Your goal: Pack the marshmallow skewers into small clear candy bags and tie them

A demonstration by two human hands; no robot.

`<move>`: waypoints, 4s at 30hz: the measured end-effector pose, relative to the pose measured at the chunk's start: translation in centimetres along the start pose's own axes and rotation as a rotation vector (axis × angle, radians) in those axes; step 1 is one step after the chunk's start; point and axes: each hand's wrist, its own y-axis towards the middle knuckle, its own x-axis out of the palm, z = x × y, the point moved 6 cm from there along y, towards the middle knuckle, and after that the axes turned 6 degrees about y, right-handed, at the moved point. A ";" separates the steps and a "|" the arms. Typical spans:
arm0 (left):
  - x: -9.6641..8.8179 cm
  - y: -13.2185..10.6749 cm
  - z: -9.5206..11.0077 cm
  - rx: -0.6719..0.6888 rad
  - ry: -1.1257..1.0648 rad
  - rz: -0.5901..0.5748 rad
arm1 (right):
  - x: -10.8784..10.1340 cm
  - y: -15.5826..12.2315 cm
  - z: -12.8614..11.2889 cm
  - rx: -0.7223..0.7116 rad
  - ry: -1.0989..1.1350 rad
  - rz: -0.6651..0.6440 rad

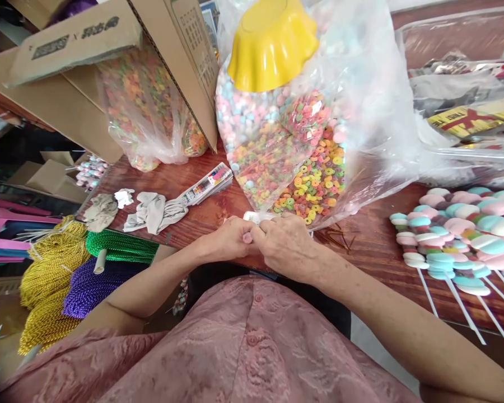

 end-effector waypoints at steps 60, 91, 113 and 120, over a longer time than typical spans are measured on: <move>-7.0 -1.3 2.1 0.074 0.358 -0.039 | -3.8 1.2 -1.2 -0.392 -0.233 0.141; -2.6 -3.3 3.7 0.189 0.328 -0.038 | 5.6 -2.9 -1.2 0.466 0.799 0.311; -5.3 -1.3 1.0 0.040 -0.646 0.233 | -1.0 2.7 2.4 0.108 0.442 0.186; -5.7 0.4 -3.1 -0.063 -1.058 0.434 | -2.8 2.9 5.4 0.380 0.722 0.519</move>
